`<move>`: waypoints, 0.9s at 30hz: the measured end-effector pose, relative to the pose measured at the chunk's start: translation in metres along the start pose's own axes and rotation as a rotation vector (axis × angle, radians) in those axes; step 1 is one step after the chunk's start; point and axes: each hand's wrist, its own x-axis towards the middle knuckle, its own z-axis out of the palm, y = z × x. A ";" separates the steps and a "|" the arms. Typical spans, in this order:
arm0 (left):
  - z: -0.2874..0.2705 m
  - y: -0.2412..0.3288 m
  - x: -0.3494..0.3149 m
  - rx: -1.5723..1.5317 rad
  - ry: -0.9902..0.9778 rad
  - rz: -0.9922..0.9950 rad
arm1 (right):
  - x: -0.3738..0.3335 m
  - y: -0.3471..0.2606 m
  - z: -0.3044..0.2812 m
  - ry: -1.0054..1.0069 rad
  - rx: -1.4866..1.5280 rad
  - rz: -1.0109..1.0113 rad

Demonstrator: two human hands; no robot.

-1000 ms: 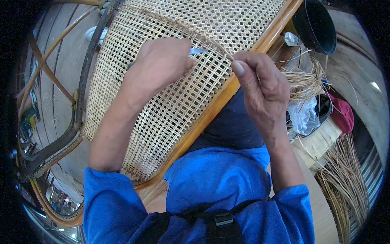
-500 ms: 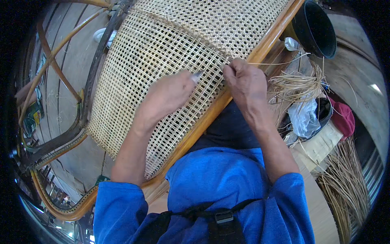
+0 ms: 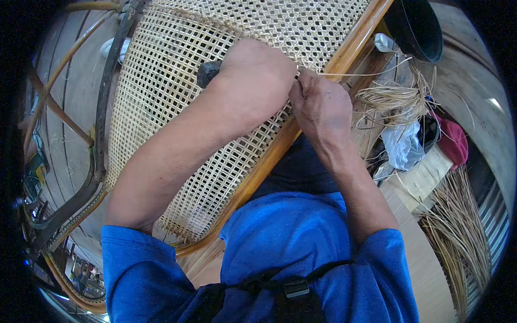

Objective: The person is weaving or repairing the rattan seat of a chair using thin strips of material and a small tool.

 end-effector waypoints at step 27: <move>-0.034 -0.055 -0.095 -0.168 0.291 -0.026 | 0.014 -0.027 -0.011 -0.071 0.363 -0.555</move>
